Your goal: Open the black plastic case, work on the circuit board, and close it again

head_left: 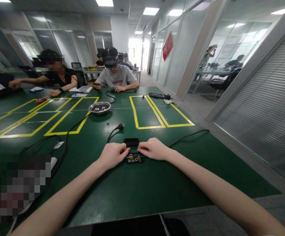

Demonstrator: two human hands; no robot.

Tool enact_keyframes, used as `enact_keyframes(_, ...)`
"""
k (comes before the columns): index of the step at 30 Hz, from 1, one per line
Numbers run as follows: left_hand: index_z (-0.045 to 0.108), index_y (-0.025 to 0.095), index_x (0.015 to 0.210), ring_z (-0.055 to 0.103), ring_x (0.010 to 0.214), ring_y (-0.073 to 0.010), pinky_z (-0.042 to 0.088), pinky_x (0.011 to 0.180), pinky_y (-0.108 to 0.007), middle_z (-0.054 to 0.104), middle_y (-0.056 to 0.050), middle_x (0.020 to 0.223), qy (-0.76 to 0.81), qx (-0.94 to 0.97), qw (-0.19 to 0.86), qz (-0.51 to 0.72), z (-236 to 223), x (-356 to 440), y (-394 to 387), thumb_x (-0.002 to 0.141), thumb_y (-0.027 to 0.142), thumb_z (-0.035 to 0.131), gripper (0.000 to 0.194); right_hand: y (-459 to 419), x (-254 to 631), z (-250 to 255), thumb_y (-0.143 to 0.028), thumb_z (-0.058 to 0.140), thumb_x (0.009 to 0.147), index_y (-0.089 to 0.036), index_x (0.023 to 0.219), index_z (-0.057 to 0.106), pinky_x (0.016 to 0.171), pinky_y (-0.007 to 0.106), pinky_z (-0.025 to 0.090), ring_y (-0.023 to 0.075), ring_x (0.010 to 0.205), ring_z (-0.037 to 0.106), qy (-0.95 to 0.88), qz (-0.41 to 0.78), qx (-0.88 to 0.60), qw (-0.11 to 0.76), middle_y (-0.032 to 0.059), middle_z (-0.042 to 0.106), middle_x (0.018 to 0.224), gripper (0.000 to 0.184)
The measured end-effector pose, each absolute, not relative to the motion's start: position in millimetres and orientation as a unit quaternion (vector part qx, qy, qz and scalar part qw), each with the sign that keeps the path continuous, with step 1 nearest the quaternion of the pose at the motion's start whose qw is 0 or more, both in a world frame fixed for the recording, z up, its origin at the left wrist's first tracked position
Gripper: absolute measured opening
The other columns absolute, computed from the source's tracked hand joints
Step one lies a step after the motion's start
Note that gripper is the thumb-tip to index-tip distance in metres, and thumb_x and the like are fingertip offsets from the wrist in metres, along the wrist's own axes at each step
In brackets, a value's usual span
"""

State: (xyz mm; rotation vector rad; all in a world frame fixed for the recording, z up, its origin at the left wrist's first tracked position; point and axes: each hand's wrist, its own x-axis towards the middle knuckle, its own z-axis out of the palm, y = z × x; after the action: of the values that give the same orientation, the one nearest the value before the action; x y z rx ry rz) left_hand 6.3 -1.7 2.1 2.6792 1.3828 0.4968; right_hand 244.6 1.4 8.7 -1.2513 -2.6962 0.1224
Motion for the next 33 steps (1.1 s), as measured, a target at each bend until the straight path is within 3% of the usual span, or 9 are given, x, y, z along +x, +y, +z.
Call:
enact_keyframes(8, 0.061, 0.021, 0.066, 0.061, 0.055, -0.0163, 0.025, 0.052, -0.026, 0.064, 0.0, 0.059, 0.456, 0.878, 0.035, 0.138, 4, 8, -2, 0.102, 0.037, 0.052, 0.041, -5, 239, 16, -0.029, 0.054, 0.103, -0.023, 0.109, 0.072, 0.062, 0.028, 0.033, 0.0208, 0.067, 0.069, -0.904, 0.009, -0.425, 0.043, 0.0049, 0.075, 0.073, 0.02)
enact_keyframes(14, 0.066, 0.021, 0.071, 0.066, 0.062, -0.0184, 0.031, 0.055, -0.026, 0.07, -0.004, 0.066, 0.432, 0.892, 0.012, 0.133, 0, 9, -3, 0.106, 0.039, 0.044, 0.045, -12, 230, 9, -0.023, 0.051, 0.103, -0.023, 0.115, 0.069, 0.066, 0.028, 0.036, 0.0214, 0.074, 0.072, -0.876, 0.032, -0.471, 0.096, 0.0057, 0.078, 0.085, 0.022)
enact_keyframes(22, 0.064, 0.021, 0.071, 0.065, 0.062, -0.0187, 0.031, 0.057, -0.026, 0.07, -0.004, 0.067, 0.442, 0.888, 0.007, 0.129, -3, 10, 0, 0.107, 0.037, 0.042, 0.045, -9, 223, 7, -0.022, 0.06, 0.097, -0.023, 0.112, 0.066, 0.063, 0.027, 0.035, 0.0181, 0.066, 0.064, -0.838, 0.099, -0.518, 0.139, -0.0025, 0.067, 0.069, 0.017)
enact_keyframes(24, 0.063, 0.021, 0.072, 0.065, 0.064, -0.0192, 0.032, 0.057, -0.026, 0.069, -0.004, 0.068, 0.45, 0.883, 0.005, 0.131, -3, 10, 2, 0.106, 0.036, 0.043, 0.043, -8, 223, 5, -0.021, 0.06, 0.095, -0.023, 0.112, 0.065, 0.065, 0.027, 0.039, 0.0177, 0.07, 0.065, -0.831, 0.091, -0.522, 0.171, -0.0005, 0.069, 0.079, 0.017)
enact_keyframes(26, 0.062, 0.021, 0.075, 0.065, 0.067, -0.0195, 0.035, 0.058, -0.027, 0.069, -0.004, 0.071, 0.458, 0.877, 0.002, 0.146, -2, 9, 4, 0.105, 0.035, 0.045, 0.038, -5, 223, 0, -0.021, 0.06, 0.093, -0.02, 0.117, 0.065, 0.073, 0.029, 0.047, 0.0208, 0.087, 0.068, -0.825, 0.067, -0.516, 0.222, 0.0061, 0.072, 0.101, 0.025)
enact_keyframes(28, 0.064, 0.021, 0.083, 0.066, 0.074, -0.0202, 0.042, 0.063, -0.027, 0.07, -0.004, 0.079, 0.459, 0.869, -0.003, 0.183, -3, 5, 7, 0.103, 0.035, 0.048, 0.028, -1, 225, -7, -0.022, 0.062, 0.09, -0.016, 0.13, 0.061, 0.09, 0.036, 0.051, 0.0268, 0.112, 0.064, -0.823, 0.043, -0.501, 0.264, 0.0146, 0.067, 0.128, 0.04)
enact_keyframes(30, 0.066, 0.02, 0.102, 0.069, 0.092, -0.0232, 0.05, 0.076, -0.031, 0.072, -0.008, 0.099, 0.445, 0.868, -0.004, 0.221, -3, 1, 11, 0.101, 0.037, 0.052, 0.022, 5, 228, -14, -0.023, 0.064, 0.09, -0.014, 0.14, 0.057, 0.105, 0.045, 0.048, 0.0313, 0.13, 0.055, -0.83, 0.044, -0.483, 0.275, 0.018, 0.06, 0.142, 0.052)
enact_keyframes(31, 0.065, 0.019, 0.116, 0.068, 0.105, -0.0259, 0.052, 0.086, -0.035, 0.072, -0.011, 0.113, 0.431, 0.872, -0.001, 0.23, -4, -2, 13, 0.1, 0.04, 0.054, 0.029, 8, 230, -17, -0.023, 0.064, 0.091, -0.014, 0.141, 0.058, 0.109, 0.048, 0.046, 0.032, 0.133, 0.053, -0.836, 0.056, -0.473, 0.273, 0.0176, 0.06, 0.144, 0.051)
enact_keyframes(33, 0.052, 0.019, 0.145, 0.058, 0.131, -0.0327, 0.048, 0.106, -0.045, 0.059, -0.018, 0.145, 0.388, 0.897, 0.024, 0.208, -4, -7, 16, 0.096, 0.054, 0.061, 0.061, 13, 233, -22, -0.022, 0.063, 0.093, -0.016, 0.135, 0.063, 0.111, 0.051, 0.044, 0.031, 0.132, 0.054, -0.846, 0.089, -0.45, 0.272, 0.0151, 0.066, 0.138, 0.043)
